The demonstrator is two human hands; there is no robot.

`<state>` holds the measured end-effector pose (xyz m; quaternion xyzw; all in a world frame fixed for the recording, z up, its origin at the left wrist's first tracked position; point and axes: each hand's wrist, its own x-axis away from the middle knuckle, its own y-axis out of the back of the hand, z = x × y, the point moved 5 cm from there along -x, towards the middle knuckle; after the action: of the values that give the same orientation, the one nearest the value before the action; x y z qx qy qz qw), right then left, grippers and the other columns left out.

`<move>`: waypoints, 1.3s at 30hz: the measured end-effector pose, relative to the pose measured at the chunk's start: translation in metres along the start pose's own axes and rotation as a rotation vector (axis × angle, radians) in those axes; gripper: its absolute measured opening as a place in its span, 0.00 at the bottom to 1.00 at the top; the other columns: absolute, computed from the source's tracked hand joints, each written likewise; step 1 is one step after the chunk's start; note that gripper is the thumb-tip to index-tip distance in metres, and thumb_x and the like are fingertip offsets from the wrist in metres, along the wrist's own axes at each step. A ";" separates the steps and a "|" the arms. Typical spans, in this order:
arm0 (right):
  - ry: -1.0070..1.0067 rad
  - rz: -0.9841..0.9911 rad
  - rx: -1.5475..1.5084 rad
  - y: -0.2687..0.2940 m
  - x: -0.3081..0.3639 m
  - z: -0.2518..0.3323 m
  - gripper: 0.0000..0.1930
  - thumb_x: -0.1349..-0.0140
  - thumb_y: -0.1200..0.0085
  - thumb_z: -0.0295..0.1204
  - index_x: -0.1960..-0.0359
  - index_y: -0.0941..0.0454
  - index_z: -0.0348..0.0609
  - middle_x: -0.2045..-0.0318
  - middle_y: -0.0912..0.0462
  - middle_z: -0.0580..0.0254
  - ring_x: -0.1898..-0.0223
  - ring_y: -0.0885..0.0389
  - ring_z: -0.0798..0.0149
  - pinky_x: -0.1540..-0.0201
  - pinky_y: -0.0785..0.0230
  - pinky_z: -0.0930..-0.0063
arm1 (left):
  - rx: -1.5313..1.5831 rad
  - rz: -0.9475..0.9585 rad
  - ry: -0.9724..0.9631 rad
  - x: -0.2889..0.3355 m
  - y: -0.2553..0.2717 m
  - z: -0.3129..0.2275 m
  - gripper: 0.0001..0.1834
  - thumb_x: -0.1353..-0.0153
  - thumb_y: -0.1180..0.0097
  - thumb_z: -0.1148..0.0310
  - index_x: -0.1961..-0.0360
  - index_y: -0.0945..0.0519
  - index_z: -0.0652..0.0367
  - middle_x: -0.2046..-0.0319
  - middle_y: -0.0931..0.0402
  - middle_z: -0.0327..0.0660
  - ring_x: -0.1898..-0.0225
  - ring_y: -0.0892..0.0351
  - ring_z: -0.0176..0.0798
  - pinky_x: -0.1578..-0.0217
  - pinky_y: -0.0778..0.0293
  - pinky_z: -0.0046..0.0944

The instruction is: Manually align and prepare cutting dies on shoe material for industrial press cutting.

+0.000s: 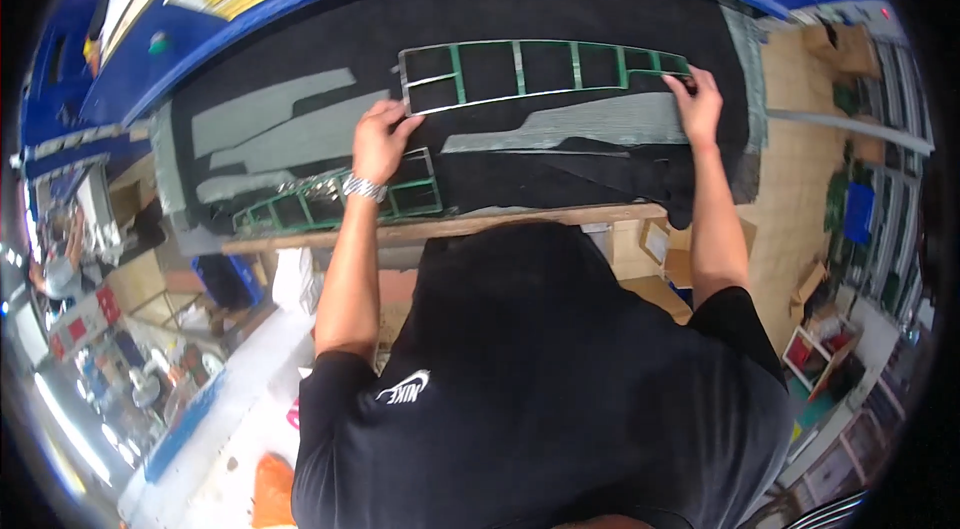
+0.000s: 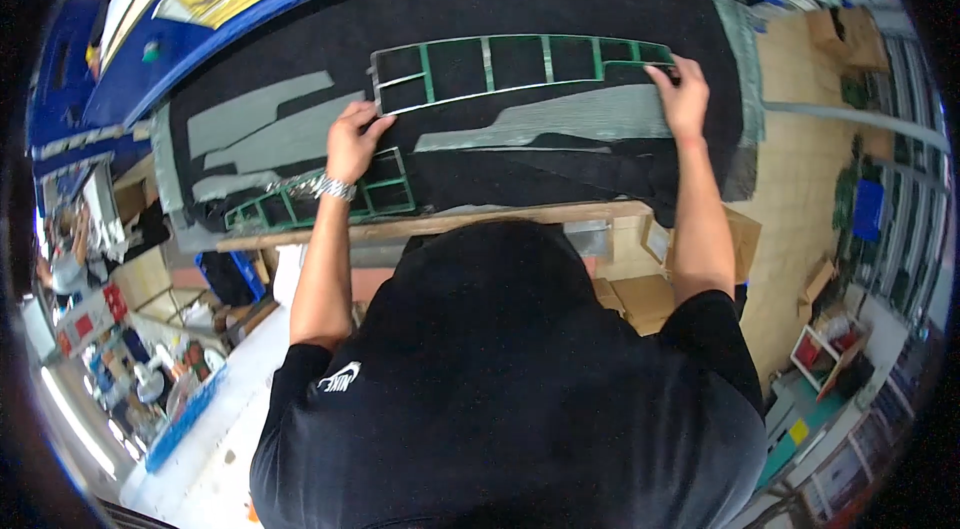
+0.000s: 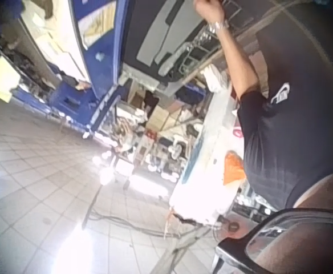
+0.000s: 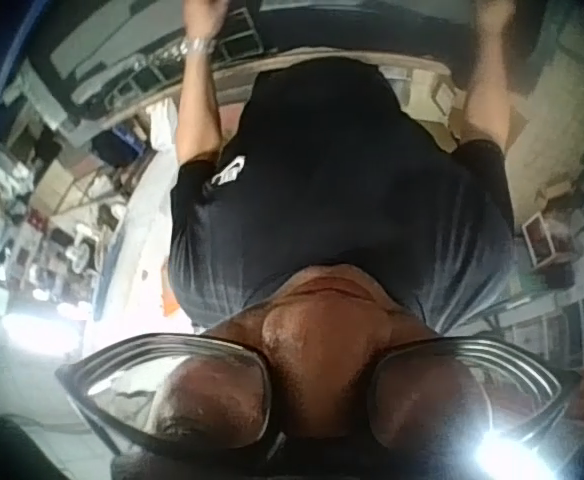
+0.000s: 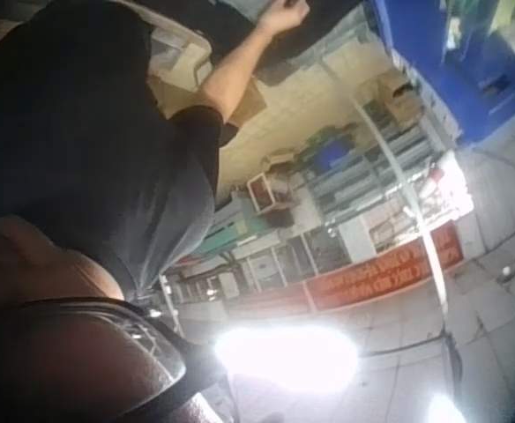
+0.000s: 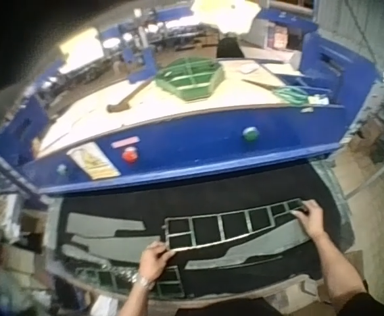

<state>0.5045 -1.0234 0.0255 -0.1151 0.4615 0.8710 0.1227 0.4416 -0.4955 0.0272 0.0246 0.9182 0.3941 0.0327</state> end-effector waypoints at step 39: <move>-0.113 0.066 -0.111 0.016 0.015 -0.021 0.11 0.40 0.36 0.27 0.57 0.16 0.34 0.69 0.19 0.58 0.71 0.20 0.66 0.62 0.26 0.72 | 0.048 0.024 0.164 0.000 -0.005 -0.002 0.15 0.44 0.29 0.69 0.58 0.15 0.66 0.66 0.18 0.40 0.67 0.20 0.34 0.62 0.26 0.32</move>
<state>0.4866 -1.0486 0.0217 -0.0573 0.4085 0.9039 0.1131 0.4411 -0.5000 0.0252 0.0039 0.9266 0.3730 -0.0480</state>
